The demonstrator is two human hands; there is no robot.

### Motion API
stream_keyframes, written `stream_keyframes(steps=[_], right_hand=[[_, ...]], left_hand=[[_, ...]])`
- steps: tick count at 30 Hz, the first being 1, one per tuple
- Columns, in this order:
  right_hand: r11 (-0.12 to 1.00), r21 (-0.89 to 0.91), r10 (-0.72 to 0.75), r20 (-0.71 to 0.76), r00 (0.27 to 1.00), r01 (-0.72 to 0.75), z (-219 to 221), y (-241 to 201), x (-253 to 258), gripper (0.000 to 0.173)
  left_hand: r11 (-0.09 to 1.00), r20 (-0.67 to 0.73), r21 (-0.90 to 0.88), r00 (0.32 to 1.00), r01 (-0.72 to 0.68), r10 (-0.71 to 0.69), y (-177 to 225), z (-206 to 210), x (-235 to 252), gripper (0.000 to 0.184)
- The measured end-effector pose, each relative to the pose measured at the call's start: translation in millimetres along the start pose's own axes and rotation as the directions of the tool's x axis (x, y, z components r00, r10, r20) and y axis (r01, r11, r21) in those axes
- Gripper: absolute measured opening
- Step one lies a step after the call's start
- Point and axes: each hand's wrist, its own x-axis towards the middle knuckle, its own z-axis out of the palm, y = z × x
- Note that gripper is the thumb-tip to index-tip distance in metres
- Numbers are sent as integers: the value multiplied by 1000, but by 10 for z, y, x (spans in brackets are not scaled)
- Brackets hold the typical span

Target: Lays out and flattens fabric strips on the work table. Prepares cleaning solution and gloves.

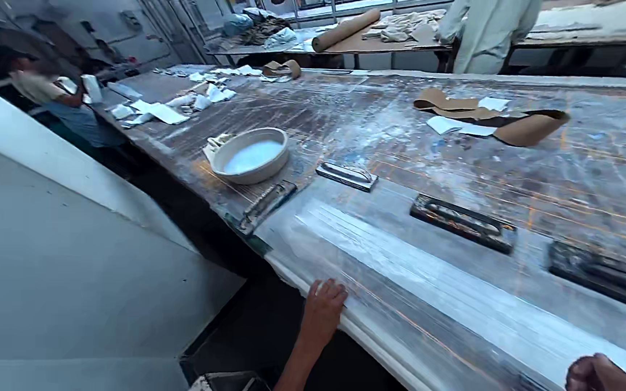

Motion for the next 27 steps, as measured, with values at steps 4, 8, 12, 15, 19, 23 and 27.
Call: stream_keyframes(steps=[4,8,12,15,19,23,27], right_hand=[[998,-52,-23,222,975,35,919,-32,433,29],[966,-179,-107,381,918,187,1761,147,588,27],[845,-312,-252,484,838,435,2546,467,747,35],[710,-439,-270,552,789,550,3189,538,914,38],[481,-713,-159,502,850,510,4045,682,1029,64],[323,-846,35,459,888,424,4704,844,553,73],[281,-841,5,482,876,462,4974,896,147,56]], left_hand=[[994,-72,-24,992,-110,108,-160,-40,16,20],[983,-111,1,977,-184,183,-199,-10,-43,21],[959,-104,-112,963,-260,249,-400,-13,-8,19],[905,-30,-300,951,-302,307,-595,-66,50,18],[816,36,-544,966,-195,256,-1232,-395,295,23],[867,-77,-495,991,59,-111,-2466,-930,827,31],[857,-45,-405,929,318,-367,-3542,-1172,1350,48]])
